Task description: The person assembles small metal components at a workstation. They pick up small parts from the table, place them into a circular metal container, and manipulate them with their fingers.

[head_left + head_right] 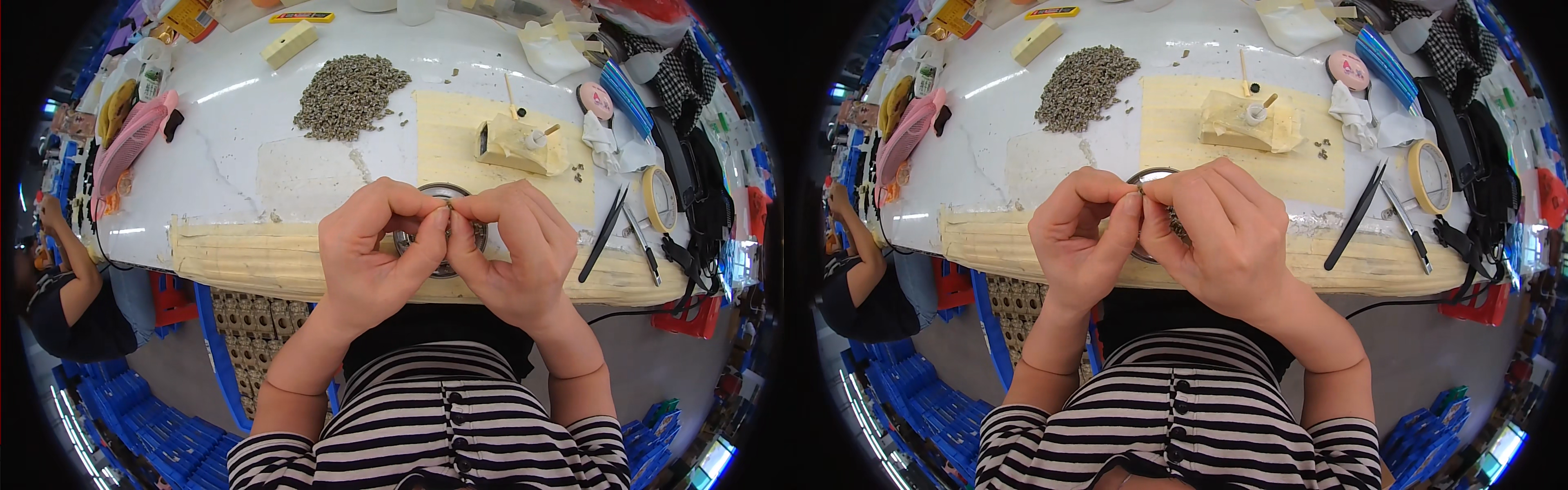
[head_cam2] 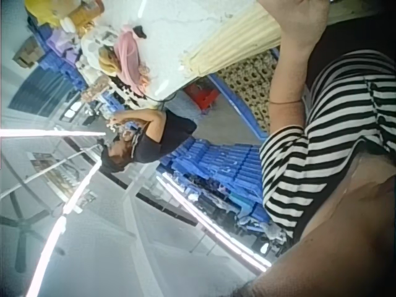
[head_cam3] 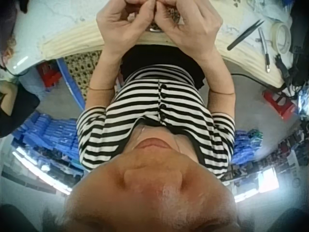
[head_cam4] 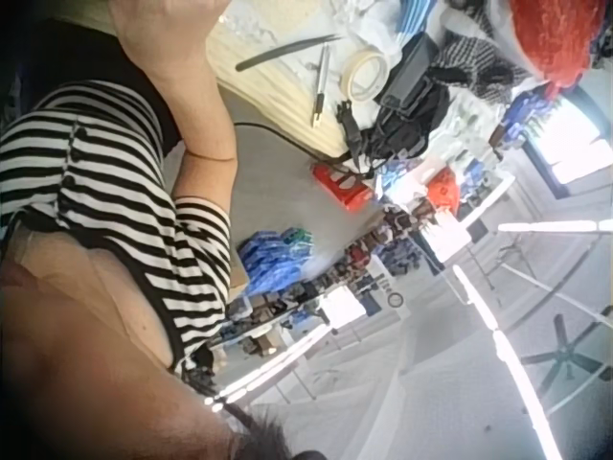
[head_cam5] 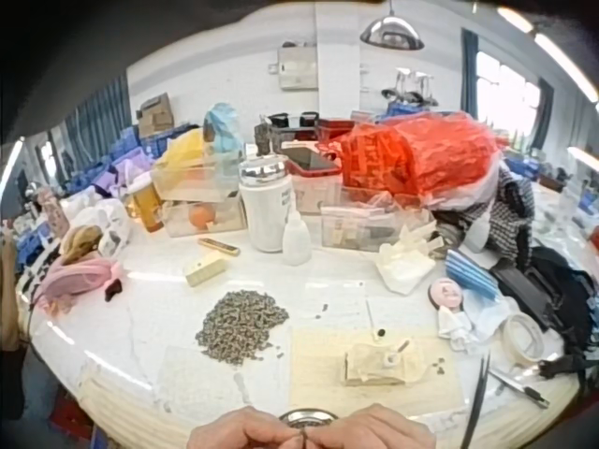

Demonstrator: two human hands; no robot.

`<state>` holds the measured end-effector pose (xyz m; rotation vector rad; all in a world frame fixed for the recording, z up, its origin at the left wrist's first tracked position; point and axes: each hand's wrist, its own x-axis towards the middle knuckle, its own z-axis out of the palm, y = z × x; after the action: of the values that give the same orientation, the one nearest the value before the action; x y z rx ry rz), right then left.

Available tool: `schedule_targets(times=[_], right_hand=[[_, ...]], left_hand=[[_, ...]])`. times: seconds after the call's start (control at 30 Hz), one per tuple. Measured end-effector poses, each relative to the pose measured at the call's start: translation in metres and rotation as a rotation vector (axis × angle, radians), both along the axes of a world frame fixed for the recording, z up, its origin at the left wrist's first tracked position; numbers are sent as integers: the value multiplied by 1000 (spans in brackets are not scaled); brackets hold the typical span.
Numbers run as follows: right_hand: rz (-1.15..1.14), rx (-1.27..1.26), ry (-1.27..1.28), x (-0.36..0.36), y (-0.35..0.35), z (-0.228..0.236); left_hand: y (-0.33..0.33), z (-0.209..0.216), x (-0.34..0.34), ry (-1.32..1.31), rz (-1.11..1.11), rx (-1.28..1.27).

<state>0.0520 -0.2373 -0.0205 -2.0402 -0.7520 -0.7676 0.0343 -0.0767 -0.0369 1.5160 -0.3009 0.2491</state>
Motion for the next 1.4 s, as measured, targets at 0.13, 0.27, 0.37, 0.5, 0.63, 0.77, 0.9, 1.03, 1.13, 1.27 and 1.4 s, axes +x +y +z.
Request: schedule_targets(times=[0.13,0.27,0.37,0.5,0.63,0.77,0.9,1.03,1.13,1.27,1.4], right_hand=[[-4,14,16,-1,2,1],[20,-16,11,1,-2,1],[34,-61,44,2,-7,5],[38,-44,60,1,-7,6],[9,-5,27,0,-3,2],[4,24,26,-1,-1,1],[21,30,34,-1,-2,1],[38,-4,-23,3,-2,-3],[46,-55,-38,3,-4,0],[61,-82,-41,5,-6,0],[63,-110,-30,6,-9,-1]], left_hand=[[0,1,-1,19,-7,-51],[-2,1,-3,90,29,-98],[-4,-2,-1,-71,133,124],[-7,-2,1,-205,182,208],[-7,-2,2,-239,176,206],[-5,-1,0,-138,135,136],[-4,2,-1,-51,91,64],[-1,4,-4,108,17,-89],[1,4,-3,157,-40,-155],[1,5,-3,172,-55,-170],[-1,1,-3,102,45,-23]])
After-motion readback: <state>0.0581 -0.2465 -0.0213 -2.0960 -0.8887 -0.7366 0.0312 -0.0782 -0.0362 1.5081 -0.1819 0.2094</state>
